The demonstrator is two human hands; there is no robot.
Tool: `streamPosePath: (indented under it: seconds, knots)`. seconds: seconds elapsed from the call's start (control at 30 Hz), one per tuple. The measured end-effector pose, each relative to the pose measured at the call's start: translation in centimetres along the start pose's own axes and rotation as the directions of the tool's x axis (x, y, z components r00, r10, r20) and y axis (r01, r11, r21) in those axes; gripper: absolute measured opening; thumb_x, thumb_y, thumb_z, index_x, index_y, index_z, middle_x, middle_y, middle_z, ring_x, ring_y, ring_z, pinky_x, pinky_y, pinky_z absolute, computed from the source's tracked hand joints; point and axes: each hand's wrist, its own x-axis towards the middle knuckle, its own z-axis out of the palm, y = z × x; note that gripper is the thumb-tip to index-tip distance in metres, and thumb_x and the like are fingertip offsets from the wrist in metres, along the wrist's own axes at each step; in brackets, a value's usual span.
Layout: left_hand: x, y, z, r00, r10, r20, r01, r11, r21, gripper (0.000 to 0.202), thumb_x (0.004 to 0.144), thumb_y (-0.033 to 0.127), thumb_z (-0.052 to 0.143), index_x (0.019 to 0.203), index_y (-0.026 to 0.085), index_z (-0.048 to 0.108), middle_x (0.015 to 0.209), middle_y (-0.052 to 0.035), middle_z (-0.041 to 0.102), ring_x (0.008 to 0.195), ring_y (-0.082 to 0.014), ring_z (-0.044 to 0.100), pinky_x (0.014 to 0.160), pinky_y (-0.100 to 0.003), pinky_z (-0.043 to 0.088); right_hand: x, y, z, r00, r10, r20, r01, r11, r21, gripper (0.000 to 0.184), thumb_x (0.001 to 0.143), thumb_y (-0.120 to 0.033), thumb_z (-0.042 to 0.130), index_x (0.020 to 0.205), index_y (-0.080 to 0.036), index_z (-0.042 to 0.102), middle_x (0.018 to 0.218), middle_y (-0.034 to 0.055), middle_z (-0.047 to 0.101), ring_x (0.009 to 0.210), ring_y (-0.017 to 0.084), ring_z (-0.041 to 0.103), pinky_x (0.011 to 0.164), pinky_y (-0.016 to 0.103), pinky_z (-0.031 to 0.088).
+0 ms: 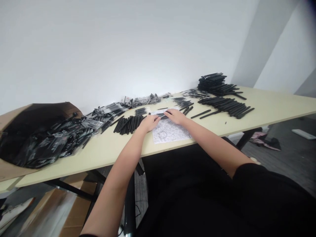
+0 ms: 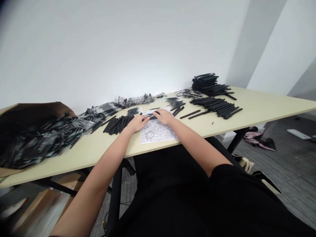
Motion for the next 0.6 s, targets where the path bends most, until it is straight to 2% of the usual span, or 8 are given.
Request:
streamPosePath:
  seconds: [0.3, 0.6]
  knots:
    - [0.35, -0.93, 0.65, 0.999, 0.033, -0.04, -0.033, 0.999, -0.006, 0.04, 0.099, 0.041, 0.037, 0.086, 0.018, 0.067, 0.08, -0.0072, 0.069, 0.075, -0.0214, 0.061, 0.07, -0.029, 0.042, 0.2, 0.29, 0.31, 0.999, -0.025, -0.045, 0.026, 1.0, 0.013, 0.048, 0.101, -0.05, 0.03, 0.102, -0.018, 0.066, 0.109, 0.0124, 0.068, 0.1, 0.023, 0.061, 0.087, 0.033, 0.043]
    - [0.05, -0.42, 0.27, 0.999, 0.033, -0.034, -0.034, 0.999, -0.025, 0.042, 0.1, 0.042, 0.036, 0.086, 0.018, 0.067, 0.082, -0.0077, 0.07, 0.072, -0.0205, 0.061, 0.067, -0.029, 0.041, 0.19, 0.43, 0.41, 0.999, -0.033, -0.041, 0.033, 0.999, 0.01, 0.051, 0.102, -0.051, 0.026, 0.103, -0.019, 0.065, 0.112, 0.0122, 0.066, 0.103, 0.023, 0.06, 0.09, 0.033, 0.042]
